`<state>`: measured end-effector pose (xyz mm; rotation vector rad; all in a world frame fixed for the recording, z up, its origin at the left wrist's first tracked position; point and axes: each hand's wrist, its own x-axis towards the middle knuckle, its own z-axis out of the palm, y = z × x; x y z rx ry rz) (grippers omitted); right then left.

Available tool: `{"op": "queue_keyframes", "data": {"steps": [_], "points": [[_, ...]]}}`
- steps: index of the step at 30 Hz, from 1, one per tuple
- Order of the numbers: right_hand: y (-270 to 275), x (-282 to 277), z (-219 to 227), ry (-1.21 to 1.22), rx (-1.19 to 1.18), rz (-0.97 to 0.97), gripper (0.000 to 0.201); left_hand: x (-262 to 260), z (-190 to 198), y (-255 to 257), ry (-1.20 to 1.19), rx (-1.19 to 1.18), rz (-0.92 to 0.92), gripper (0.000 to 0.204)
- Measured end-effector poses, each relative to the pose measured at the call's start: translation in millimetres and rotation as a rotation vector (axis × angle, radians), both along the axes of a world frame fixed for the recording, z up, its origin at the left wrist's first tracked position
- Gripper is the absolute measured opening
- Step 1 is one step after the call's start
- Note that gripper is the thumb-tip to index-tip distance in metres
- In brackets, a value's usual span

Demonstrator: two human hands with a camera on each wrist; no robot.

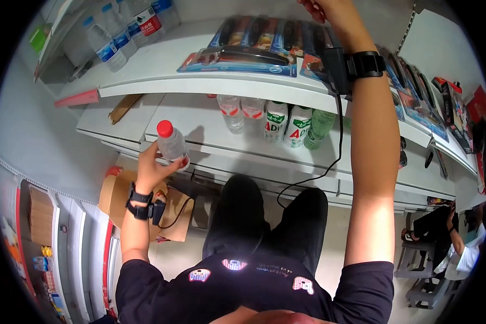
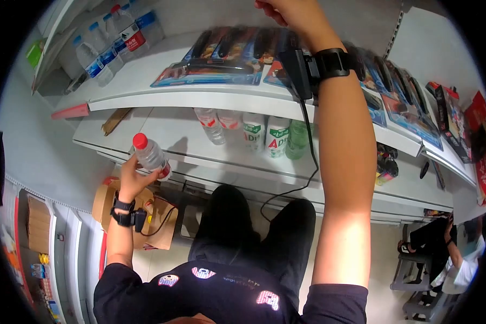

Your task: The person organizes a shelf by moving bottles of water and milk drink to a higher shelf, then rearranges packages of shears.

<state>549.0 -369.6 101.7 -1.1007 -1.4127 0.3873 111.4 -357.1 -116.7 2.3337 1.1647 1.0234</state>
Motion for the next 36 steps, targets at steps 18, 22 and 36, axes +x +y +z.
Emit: {"op": "queue_keyframes", "data": {"steps": [18,22,36], "points": [[2.6,0.9,-1.6,0.070,-0.015,0.034,0.023,28.7,222.4,163.9,-0.241,0.176,0.061,0.043],[7.0,4.6,-1.2,0.053,-0.020,0.047,0.023,34.9,212.3,210.9,-0.454,0.214,0.089,0.049],[6.6,0.9,-2.0,0.093,-0.057,0.007,0.021,36.1,171.9,274.6,-0.547,0.140,0.082,0.071]]}}
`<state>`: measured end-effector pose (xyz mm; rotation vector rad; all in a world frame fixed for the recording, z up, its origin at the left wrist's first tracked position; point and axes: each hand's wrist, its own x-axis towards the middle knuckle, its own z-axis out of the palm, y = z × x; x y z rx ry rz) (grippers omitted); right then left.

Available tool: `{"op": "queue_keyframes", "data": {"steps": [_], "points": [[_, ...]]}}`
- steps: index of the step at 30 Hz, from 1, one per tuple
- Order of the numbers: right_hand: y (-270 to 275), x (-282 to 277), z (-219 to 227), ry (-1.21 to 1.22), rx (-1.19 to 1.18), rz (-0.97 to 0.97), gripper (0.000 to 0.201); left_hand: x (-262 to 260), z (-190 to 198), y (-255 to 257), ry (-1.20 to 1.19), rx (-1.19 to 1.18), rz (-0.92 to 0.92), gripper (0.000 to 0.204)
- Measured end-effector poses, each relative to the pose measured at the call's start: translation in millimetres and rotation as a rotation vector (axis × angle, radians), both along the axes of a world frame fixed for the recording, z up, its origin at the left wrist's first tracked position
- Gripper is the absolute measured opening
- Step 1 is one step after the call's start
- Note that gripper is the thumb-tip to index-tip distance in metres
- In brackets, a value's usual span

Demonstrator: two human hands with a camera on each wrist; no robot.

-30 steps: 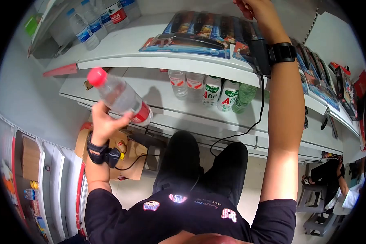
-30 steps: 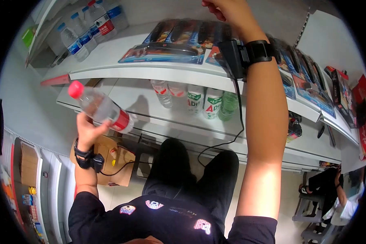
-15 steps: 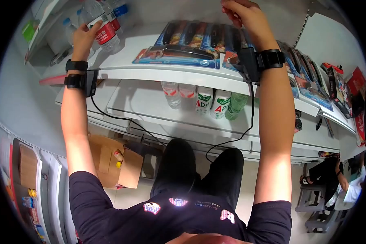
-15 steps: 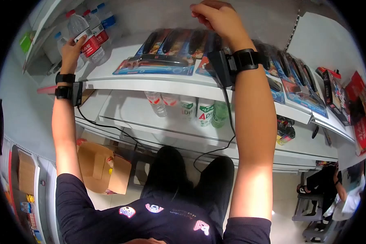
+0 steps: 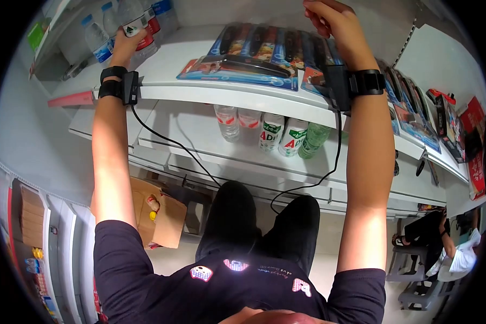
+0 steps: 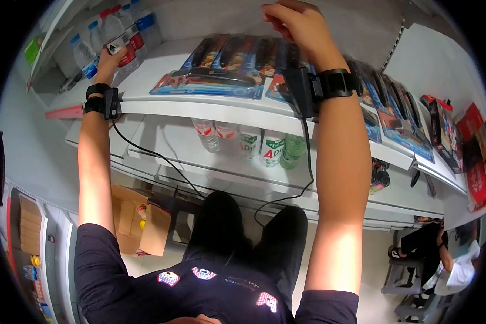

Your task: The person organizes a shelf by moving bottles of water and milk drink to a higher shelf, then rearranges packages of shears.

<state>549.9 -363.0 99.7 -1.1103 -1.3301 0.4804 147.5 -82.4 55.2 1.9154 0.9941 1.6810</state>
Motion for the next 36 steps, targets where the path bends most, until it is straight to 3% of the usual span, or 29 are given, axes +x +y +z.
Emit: {"op": "queue_keyframes", "data": {"steps": [4,8,10,17,19,26,31,36], "points": [[-1.7,1.4,-1.0,-0.110,0.013,-0.047,0.022,3.2,-2.9,-21.0,0.171,0.045,0.189,0.084],[-2.7,2.8,-0.5,-0.090,0.022,-0.008,0.022,2.7,-3.0,-25.7,0.172,0.077,0.230,0.090],[-3.3,-0.1,-1.1,-0.070,0.015,-0.012,0.023,-2.5,-6.7,-19.3,0.211,0.077,0.412,0.091],[-8.5,-5.0,1.8,-0.130,0.005,-0.061,0.024,-11.2,-7.5,-15.1,0.289,0.120,0.457,0.084],[-9.8,-6.8,2.3,-0.100,-0.009,-0.068,0.024,-10.4,-5.7,-15.8,0.374,0.086,0.564,0.084],[-6.9,-4.5,0.3,-0.124,-0.013,-0.029,0.025,-17.3,-12.2,3.7,0.335,0.104,0.617,0.086],[-11.2,-8.1,3.2,-0.187,-0.061,-0.060,0.025,-9.0,-5.3,-9.4,0.485,-0.017,0.721,0.085],[-4.6,-3.5,0.7,-0.169,-0.062,-0.047,0.025,-10.7,-1.4,-10.2,0.550,-0.072,0.708,0.080]]}}
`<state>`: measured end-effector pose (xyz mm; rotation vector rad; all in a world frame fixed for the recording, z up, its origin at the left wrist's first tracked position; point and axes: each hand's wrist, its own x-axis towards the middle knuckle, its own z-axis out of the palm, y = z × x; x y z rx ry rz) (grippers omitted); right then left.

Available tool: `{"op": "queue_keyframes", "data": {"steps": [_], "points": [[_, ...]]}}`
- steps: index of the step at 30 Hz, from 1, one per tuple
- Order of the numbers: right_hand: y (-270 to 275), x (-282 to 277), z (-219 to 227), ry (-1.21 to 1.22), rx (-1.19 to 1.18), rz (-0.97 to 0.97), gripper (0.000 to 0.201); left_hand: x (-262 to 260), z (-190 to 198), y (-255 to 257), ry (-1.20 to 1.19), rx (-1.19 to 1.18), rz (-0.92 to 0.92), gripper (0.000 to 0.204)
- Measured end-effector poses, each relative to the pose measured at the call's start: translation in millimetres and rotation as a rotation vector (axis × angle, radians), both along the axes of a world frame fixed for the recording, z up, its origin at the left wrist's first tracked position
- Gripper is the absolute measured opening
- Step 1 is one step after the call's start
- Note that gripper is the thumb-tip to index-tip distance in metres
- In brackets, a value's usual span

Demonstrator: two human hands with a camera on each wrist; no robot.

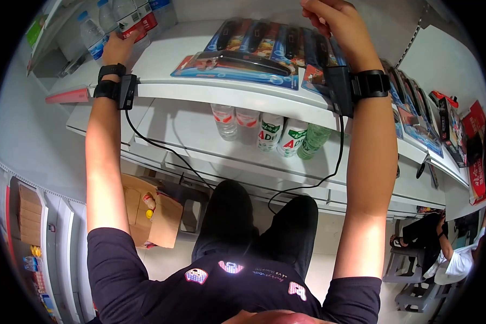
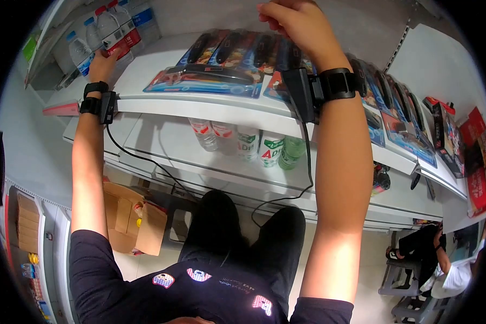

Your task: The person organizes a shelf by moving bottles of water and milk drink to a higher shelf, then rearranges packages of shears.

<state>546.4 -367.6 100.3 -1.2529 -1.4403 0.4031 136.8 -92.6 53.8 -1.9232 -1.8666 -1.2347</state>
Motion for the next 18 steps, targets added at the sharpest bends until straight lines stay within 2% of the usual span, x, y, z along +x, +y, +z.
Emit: {"op": "queue_keyframes", "data": {"steps": [17,18], "points": [[-1.4,-2.1,-0.3,-0.019,-0.001,-0.015,0.025,-7.8,-8.3,23.1,-0.077,-0.014,-0.081,0.080],[-2.1,-0.8,0.3,-0.088,0.005,-0.012,0.025,-7.7,-7.3,22.3,-0.099,-0.064,-0.058,0.080]]}}
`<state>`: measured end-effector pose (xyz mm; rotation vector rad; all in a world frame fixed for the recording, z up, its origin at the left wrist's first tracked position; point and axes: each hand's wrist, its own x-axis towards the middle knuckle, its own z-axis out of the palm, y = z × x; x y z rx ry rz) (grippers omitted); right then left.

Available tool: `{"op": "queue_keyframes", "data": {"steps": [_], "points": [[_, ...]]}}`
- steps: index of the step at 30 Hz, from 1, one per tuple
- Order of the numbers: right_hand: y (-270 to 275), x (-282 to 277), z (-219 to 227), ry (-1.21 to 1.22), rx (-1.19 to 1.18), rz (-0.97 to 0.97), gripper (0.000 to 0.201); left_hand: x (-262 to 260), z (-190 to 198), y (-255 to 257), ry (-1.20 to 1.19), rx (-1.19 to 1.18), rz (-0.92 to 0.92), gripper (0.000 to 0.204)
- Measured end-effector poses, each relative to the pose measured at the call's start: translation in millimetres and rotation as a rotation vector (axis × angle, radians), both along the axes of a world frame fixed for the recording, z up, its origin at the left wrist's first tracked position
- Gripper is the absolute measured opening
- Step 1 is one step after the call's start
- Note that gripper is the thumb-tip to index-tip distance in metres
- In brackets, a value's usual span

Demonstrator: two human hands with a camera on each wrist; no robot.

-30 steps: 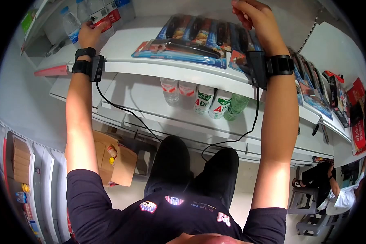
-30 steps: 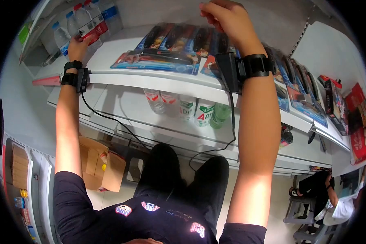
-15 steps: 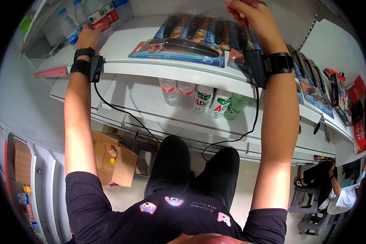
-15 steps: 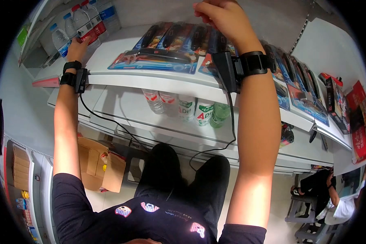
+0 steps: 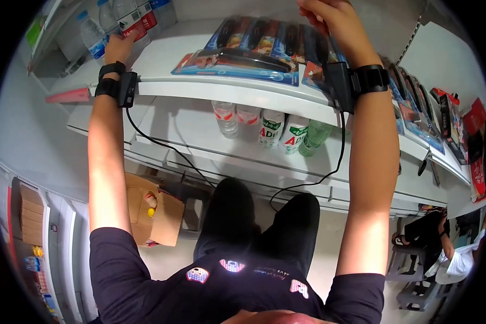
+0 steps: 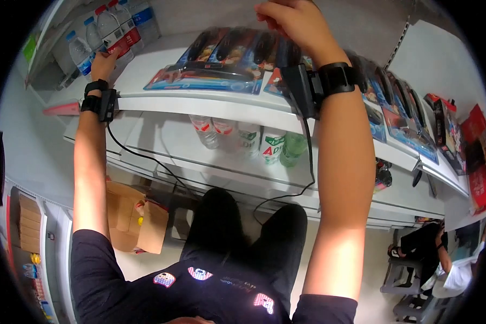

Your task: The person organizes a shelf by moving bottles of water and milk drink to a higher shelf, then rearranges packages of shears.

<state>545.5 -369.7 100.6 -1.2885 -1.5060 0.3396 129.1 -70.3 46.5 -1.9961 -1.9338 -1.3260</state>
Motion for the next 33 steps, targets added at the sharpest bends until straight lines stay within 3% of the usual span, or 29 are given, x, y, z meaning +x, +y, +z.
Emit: {"op": "queue_keyframes", "data": {"steps": [2,5,7,9,10,12,13,14,16,17,19,23,25,29,33], "points": [[2.7,-0.5,-0.4,-0.054,0.004,0.002,0.025,-0.1,5.5,-0.8,-0.005,-0.052,0.021,0.080],[4.8,0.6,-4.1,0.063,-0.014,0.040,0.024,5.4,5.0,-3.7,-0.086,0.139,0.104,0.075],[2.9,4.5,-2.2,0.082,-0.047,0.045,0.024,12.7,11.8,-54.3,-0.493,0.115,-0.379,0.056],[4.1,6.1,-2.2,0.092,-0.016,0.061,0.024,26.2,3.4,-132.2,-0.619,0.323,-0.811,0.037],[4.5,6.3,-2.6,0.109,0.010,0.080,0.025,42.5,-7.6,-184.2,-0.563,0.424,-0.889,0.033],[2.2,3.6,-2.2,0.062,0.014,0.044,0.025,47.1,-60.0,-211.2,-0.111,0.673,-1.148,0.033],[1.3,2.4,-0.7,0.012,0.016,0.011,0.026,61.2,-73.5,-235.6,0.187,0.618,-1.068,0.030],[1.6,1.4,0.2,0.006,0.019,0.009,0.026,73.7,-105.9,-241.1,0.268,0.504,-1.017,0.031],[2.0,0.1,-2.4,0.019,0.005,-0.012,0.026,89.0,-167.5,-231.8,0.221,0.300,-1.003,0.028],[1.7,-0.2,-1.9,0.016,0.007,-0.021,0.026,93.1,-190.3,-218.0,0.218,0.305,-1.011,0.028],[1.4,-0.9,-1.4,-0.031,-0.038,-0.007,0.026,93.7,-223.6,-182.7,0.159,0.176,-0.671,0.024],[1.9,0.6,-1.5,0.019,-0.025,0.052,0.026,108.0,-249.5,-92.0,0.018,0.059,-0.528,0.016],[2.2,0.3,0.3,-0.026,-0.027,0.026,0.026,122.8,-259.8,-44.5,0.429,0.562,-0.534,0.024],[7.8,2.5,-3.9,-0.049,0.041,0.064,0.027,131.3,-268.8,-15.5,0.454,0.279,-0.579,0.029],[7.2,1.7,-3.9,-0.050,0.029,0.078,0.027,121.4,-274.7,-23.9,0.656,0.053,-0.586,0.035]]}}
